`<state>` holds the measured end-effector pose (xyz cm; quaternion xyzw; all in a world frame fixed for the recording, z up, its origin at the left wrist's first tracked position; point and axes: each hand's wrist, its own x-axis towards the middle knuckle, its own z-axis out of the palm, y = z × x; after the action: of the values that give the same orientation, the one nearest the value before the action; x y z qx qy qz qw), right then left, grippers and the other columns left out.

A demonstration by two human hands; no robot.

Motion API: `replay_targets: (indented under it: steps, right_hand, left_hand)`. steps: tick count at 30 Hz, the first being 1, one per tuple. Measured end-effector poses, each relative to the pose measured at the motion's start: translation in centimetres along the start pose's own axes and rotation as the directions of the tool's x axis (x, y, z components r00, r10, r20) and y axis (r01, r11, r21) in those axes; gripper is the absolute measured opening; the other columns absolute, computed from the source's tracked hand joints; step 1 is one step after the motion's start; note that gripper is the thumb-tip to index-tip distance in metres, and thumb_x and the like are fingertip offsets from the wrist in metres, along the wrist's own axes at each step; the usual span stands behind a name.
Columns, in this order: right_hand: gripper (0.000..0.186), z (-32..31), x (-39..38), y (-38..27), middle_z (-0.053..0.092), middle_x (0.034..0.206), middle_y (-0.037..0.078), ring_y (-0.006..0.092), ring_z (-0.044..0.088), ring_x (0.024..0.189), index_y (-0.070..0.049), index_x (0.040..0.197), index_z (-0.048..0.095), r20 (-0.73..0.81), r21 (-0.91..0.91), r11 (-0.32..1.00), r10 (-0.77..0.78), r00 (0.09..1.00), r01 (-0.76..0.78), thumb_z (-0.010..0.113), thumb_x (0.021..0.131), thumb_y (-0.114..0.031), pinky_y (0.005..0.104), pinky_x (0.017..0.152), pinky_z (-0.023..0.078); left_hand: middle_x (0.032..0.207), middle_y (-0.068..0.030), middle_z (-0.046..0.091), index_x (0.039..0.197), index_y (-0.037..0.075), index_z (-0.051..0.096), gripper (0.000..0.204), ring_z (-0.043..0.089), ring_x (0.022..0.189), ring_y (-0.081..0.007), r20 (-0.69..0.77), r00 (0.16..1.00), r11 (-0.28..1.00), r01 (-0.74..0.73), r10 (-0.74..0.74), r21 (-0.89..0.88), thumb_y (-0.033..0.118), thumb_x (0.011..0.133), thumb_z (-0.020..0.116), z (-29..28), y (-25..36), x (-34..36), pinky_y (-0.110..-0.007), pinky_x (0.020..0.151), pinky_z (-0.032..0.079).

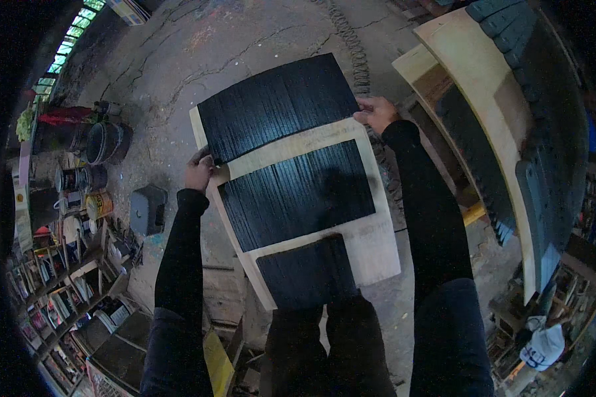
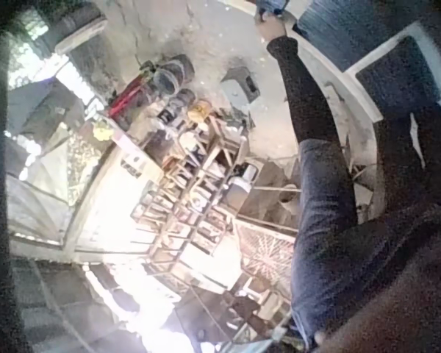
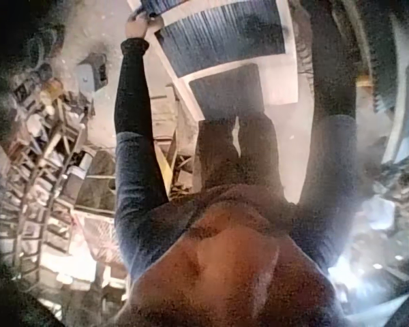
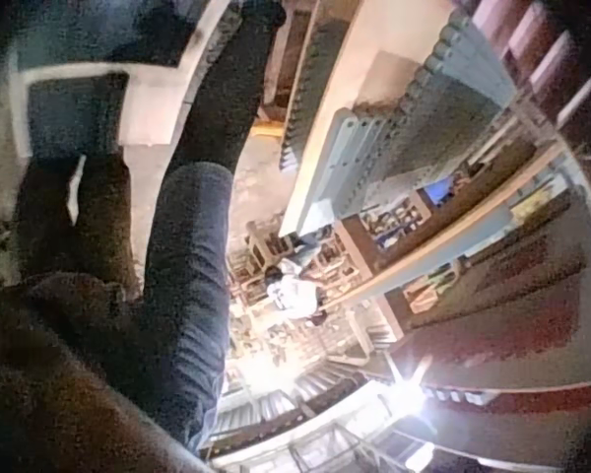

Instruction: Applying and heating laminate strips to a wooden board and then checking the fit.

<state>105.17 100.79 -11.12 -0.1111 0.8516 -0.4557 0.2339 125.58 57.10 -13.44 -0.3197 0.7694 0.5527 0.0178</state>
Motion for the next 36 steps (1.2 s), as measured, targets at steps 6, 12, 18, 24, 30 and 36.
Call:
replay_targets:
  steps: [6, 12, 18, 24, 30, 36]
  right_hand:
    - [0.055, 0.0, 0.3, 0.2, 0.068, 0.101, 0.012, 0.0198, 0.063, 0.091, -0.002, 0.130, 0.058, -0.001, -0.104, 0.985, 0.135, 0.991, -0.134, 0.072, 0.080, -0.019, 0.0323, 0.083, 0.050]
    - [0.050, 0.3, -0.2, -0.3, 0.068, 0.098, 0.012, 0.0199, 0.063, 0.089, -0.001, 0.124, 0.062, -0.042, -0.125, 0.992, 0.027, 0.999, -0.032, 0.071, 0.082, -0.028, 0.0336, 0.081, 0.050]
    - [0.050, 0.4, 0.3, -0.4, 0.068, 0.113, 0.017, 0.0261, 0.065, 0.102, 0.000, 0.123, 0.062, -0.009, -0.177, 0.981, 0.084, 0.996, -0.084, 0.071, 0.084, -0.031, 0.0353, 0.088, 0.051]
    - [0.048, 0.6, 0.5, -0.3, 0.068, 0.113, 0.018, 0.0270, 0.065, 0.103, 0.000, 0.119, 0.064, -0.037, -0.197, 0.975, 0.102, 0.994, -0.107, 0.073, 0.083, -0.029, 0.0355, 0.089, 0.051]
    - [0.042, 0.2, 0.2, -0.7, 0.071, 0.099, 0.016, 0.0242, 0.069, 0.087, 0.001, 0.113, 0.067, -0.034, -0.223, 0.971, 0.086, 0.996, -0.091, 0.072, 0.080, -0.025, 0.0339, 0.080, 0.053]
    - [0.033, 0.9, -0.9, 0.2, 0.069, 0.080, 0.009, 0.0150, 0.064, 0.076, 0.004, 0.105, 0.068, -0.205, -0.109, 0.983, 0.123, 0.971, -0.148, 0.070, 0.081, -0.019, 0.0292, 0.072, 0.049]
  left_hand:
    - [0.098, -0.0171, 0.070, 0.124, -0.002, 0.061, 0.044, 0.068, 0.084, -0.0196, -0.003, 1.000, 1.000, 0.007, -0.007, 0.017, 0.015, 0.085, 0.051, 0.0, -0.1, -0.2, -0.031, 0.076, 0.052]
    - [0.096, -0.0126, 0.068, 0.126, -0.001, 0.061, 0.043, 0.063, 0.078, -0.0167, -0.003, 1.000, 1.000, 0.016, -0.016, -0.003, 0.012, 0.086, 0.051, 0.2, 0.5, -0.4, -0.030, 0.072, 0.051]
    - [0.096, -0.0067, 0.065, 0.129, -0.001, 0.058, 0.043, 0.057, 0.077, -0.0124, 0.021, 0.998, 0.998, 0.058, -0.057, -0.019, 0.008, 0.088, 0.049, 0.3, 1.9, -1.2, -0.027, 0.070, 0.048]
    - [0.097, -0.0078, 0.066, 0.129, 0.000, 0.058, 0.042, 0.059, 0.077, -0.0133, 0.012, 0.998, 0.998, 0.067, -0.067, -0.007, 0.009, 0.090, 0.048, 0.4, 2.3, -1.5, -0.028, 0.069, 0.048]
    - [0.095, -0.0069, 0.065, 0.132, 0.000, 0.056, 0.042, 0.058, 0.074, -0.0123, -0.006, 0.998, 0.997, 0.063, -0.063, 0.039, 0.009, 0.092, 0.049, 0.2, 1.2, -0.8, -0.028, 0.066, 0.048]
    - [0.105, -0.0135, 0.068, 0.129, -0.001, 0.058, 0.044, 0.066, 0.086, -0.0165, -0.058, 0.998, 1.000, -0.013, 0.013, -0.004, 0.013, 0.088, 0.052, 0.3, 0.5, -0.7, -0.030, 0.074, 0.052]
